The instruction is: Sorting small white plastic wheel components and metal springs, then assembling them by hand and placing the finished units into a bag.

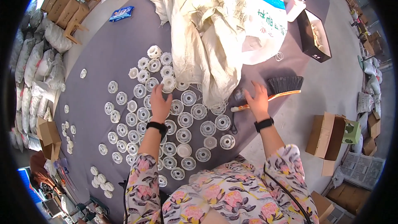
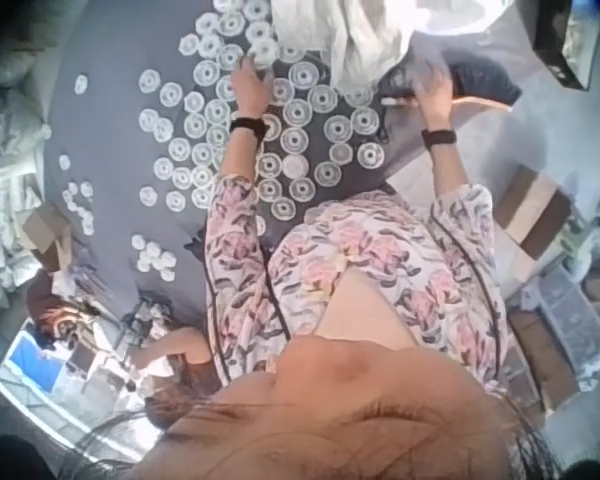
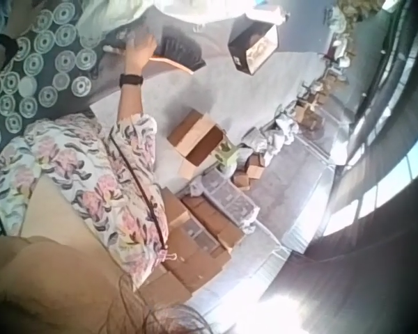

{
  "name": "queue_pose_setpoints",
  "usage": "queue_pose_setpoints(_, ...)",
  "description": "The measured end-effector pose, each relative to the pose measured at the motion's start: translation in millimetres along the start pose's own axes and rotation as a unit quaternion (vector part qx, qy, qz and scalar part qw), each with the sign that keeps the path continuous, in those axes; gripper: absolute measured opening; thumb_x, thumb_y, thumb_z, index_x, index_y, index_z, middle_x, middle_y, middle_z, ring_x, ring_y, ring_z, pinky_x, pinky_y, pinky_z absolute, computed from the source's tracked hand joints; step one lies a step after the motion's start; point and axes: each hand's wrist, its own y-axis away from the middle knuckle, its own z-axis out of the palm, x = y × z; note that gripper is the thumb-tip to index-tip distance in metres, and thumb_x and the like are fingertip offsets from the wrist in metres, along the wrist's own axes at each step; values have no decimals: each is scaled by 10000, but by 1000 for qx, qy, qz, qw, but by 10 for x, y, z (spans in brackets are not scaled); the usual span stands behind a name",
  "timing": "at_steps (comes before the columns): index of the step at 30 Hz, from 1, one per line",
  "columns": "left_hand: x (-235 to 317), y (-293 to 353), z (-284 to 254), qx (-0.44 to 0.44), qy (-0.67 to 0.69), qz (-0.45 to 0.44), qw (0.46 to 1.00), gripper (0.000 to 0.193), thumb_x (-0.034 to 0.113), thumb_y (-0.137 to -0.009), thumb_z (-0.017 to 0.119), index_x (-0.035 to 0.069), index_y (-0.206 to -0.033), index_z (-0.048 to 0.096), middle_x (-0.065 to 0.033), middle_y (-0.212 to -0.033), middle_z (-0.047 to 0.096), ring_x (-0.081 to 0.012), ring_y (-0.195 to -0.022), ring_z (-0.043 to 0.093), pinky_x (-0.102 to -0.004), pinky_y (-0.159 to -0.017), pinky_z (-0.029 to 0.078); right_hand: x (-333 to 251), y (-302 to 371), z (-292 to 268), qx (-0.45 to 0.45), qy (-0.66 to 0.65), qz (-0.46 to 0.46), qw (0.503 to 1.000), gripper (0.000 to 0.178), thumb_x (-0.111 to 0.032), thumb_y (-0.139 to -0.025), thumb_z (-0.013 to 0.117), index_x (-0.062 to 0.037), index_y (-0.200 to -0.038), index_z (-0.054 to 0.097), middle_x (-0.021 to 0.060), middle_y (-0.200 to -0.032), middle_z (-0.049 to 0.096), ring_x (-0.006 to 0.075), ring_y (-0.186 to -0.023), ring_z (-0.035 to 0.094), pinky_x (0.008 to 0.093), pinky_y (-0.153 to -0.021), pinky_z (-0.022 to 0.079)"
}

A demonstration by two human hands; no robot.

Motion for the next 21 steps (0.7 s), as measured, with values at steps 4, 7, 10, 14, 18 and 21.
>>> queue_pose_setpoints(4,-365,-361,70,119,-86,-49,988,440,64,-718,600,-10,-1136,485,-224,-1193,460,-385,-1105,447,-429,-934,364,82,444,-149,-146,-180,204,951,284,-273,-863,556,-12,-768,617,52,-543,562,124,-502,551,281,-485,427)
queue_pose_setpoints(7,-784,-501,-103,186,-62,-129,972,416,80,-753,604,-33,-1135,485,-204,-1146,501,-350,-1095,468,-405,-939,364,230,870,-94,-250,-258,344,868,450,-344,-904,470,-21,-617,593,48,-506,555,111,-393,511,239,-370,385)
queue_pose_setpoints(10,-1137,-548,-349,241,-55,-176,953,403,99,-776,588,-30,-1144,487,-198,-1143,505,-338,-1094,472,-396,-933,368,438,1141,-64,-292,-298,455,786,444,-370,-897,451,-39,-626,569,69,-498,552,134,-359,489,232,-344,349)
queue_pose_setpoints(14,-1890,1,-1084,289,-100,-327,894,398,119,-781,588,-60,-1125,495,-221,-1123,517,-359,-1065,477,-409,-945,353,457,1136,40,-228,-377,565,698,418,-349,-887,470,-35,-627,564,69,-488,538,126,-361,489,239,-331,348)
queue_pose_setpoints(18,-1895,399,-1210,244,-102,-270,926,374,109,-802,566,-44,-1134,485,-197,-1128,503,-324,-1061,471,-401,-952,343,-166,768,-169,-312,-300,297,851,330,-265,-870,538,-41,-629,566,29,-524,535,82,-426,485,220,-382,357)
queue_pose_setpoints(21,-1383,286,-1110,198,-47,-174,963,334,45,-801,546,-22,-1124,490,-175,-1143,501,-312,-1086,470,-385,-955,347,-916,56,47,-310,-351,89,879,216,-162,-881,509,-3,-771,605,22,-603,562,123,-550,527,271,-521,418)
